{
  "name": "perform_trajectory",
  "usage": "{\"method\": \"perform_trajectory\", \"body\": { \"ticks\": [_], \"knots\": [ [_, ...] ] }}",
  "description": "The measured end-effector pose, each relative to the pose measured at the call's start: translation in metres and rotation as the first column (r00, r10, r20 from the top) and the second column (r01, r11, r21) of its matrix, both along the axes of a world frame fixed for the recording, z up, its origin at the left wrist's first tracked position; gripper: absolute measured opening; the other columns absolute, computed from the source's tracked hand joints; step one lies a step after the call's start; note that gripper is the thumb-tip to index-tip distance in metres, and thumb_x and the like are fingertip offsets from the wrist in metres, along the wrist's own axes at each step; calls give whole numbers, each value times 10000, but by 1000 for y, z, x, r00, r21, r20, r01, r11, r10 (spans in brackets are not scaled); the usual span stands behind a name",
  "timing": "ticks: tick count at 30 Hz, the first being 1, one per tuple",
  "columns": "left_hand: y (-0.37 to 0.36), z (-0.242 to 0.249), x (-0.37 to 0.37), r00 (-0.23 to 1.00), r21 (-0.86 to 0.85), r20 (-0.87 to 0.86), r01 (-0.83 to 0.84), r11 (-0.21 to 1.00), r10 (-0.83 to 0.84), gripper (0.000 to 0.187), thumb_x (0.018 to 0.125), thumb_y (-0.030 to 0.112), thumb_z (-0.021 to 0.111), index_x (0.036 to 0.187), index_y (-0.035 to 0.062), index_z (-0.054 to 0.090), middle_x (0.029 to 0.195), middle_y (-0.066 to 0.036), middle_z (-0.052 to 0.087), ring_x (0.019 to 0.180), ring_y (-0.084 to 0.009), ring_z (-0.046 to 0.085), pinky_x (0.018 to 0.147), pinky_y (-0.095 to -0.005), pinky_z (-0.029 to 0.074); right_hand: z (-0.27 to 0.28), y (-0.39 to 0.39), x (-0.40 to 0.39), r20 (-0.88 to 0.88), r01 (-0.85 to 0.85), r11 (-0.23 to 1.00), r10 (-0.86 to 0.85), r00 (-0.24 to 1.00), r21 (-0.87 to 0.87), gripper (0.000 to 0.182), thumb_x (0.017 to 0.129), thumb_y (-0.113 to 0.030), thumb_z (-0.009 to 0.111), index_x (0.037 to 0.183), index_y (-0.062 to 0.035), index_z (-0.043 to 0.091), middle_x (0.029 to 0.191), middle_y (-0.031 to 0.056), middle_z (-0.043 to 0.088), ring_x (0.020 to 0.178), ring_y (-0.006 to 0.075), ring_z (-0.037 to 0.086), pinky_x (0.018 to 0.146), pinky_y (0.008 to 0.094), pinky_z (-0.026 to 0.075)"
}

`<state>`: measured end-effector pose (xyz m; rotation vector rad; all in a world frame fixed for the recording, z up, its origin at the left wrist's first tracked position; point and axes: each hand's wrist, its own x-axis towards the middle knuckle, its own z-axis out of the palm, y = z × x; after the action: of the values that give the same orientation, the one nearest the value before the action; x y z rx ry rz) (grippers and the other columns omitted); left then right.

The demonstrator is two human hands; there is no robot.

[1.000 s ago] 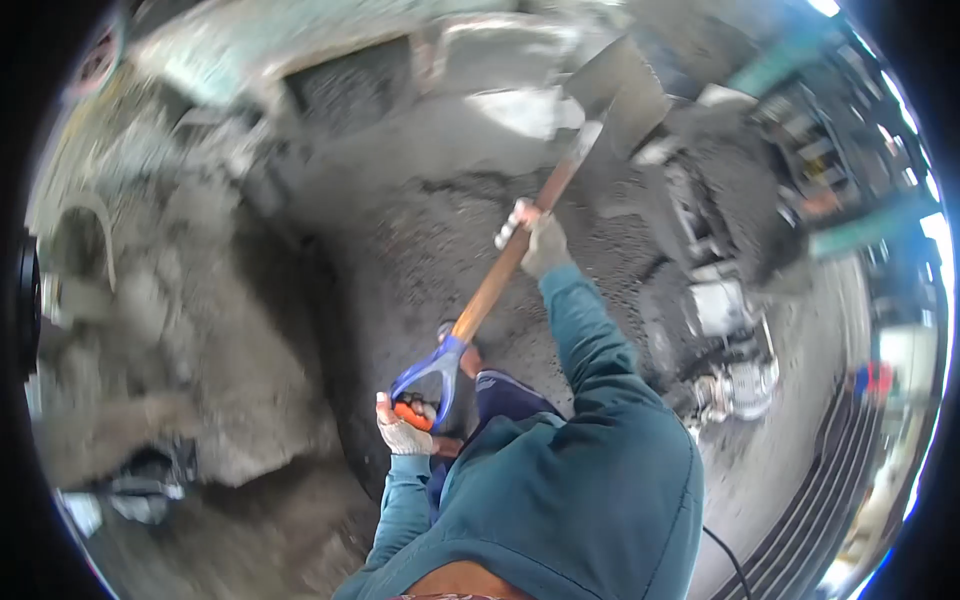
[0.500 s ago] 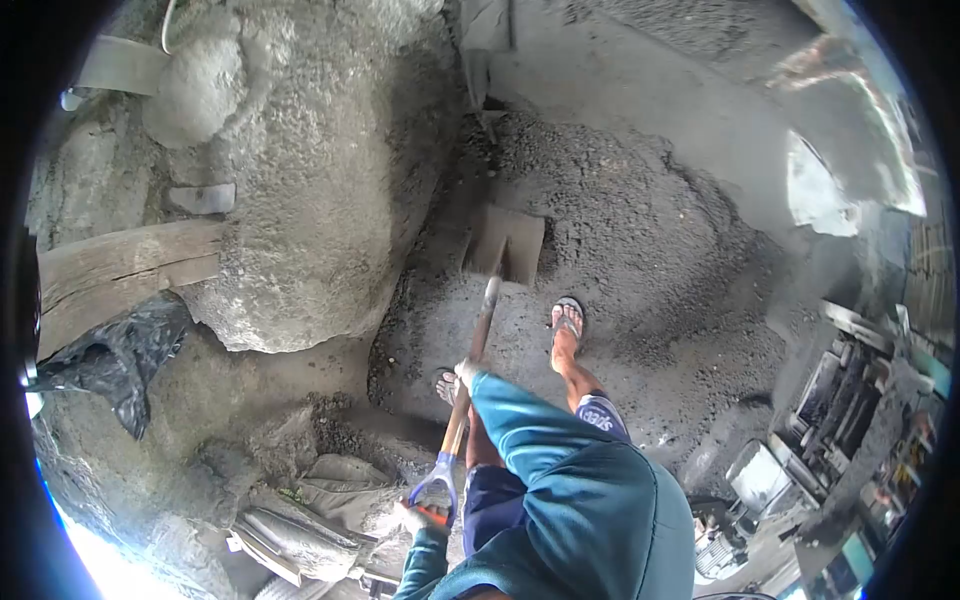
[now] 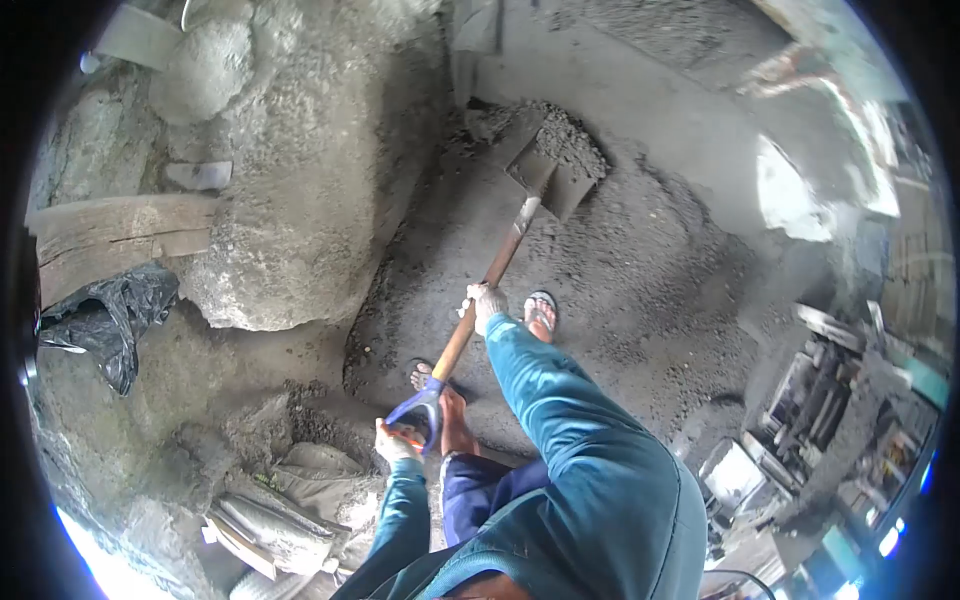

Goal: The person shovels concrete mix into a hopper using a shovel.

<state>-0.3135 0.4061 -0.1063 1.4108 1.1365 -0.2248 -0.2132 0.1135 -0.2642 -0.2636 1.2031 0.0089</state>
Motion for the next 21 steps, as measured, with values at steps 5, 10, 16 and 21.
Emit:
{"method": "perform_trajectory", "body": {
  "ticks": [5, 10, 16, 21],
  "knots": [
    [5, 18, 24, 982, -352, -79, 133, 926, -171, 474, 979, 451, 502, 647, 118, 439, 528, -64, 470, 382, -212, 431, 343, -355, 359, 120, -50, -76, -99, 282, 931, -311, 945, -234, 131, 840, -42, 635, 867, -123, 535, 719, 45, 537, 590, 212, 560, 541, 395, 504],
    [-102, 83, 19, 893, -713, 0, 315, 626, -450, 358, 936, 364, 573, 708, 97, 506, 546, -47, 484, 398, -203, 452, 364, -329, 371, 290, -140, -208, 226, 353, 582, -281, 933, -732, 106, 885, -175, 591, 846, -95, 534, 718, 67, 562, 672, 231, 609, 626, 411, 535],
    [-146, 221, 13, 508, -484, 634, 849, 213, -583, 261, 934, 289, 675, 901, 38, 616, 671, -56, 610, 558, -102, 556, 491, -258, 426, 393, -195, -254, 530, 608, 599, -331, 781, -521, 107, 889, -144, 613, 855, -131, 512, 707, 7, 490, 631, 197, 552, 644, 399, 506],
    [-30, 90, -15, 941, -674, 46, 278, 685, -337, 242, 966, 241, 591, 1075, 28, 628, 851, -82, 641, 719, -185, 621, 576, -324, 515, 212, -92, -200, 91, 178, 828, -153, 984, -532, 44, 835, -123, 547, 871, -102, 537, 734, 59, 570, 665, 231, 625, 591, 417, 548]
  ]
}}
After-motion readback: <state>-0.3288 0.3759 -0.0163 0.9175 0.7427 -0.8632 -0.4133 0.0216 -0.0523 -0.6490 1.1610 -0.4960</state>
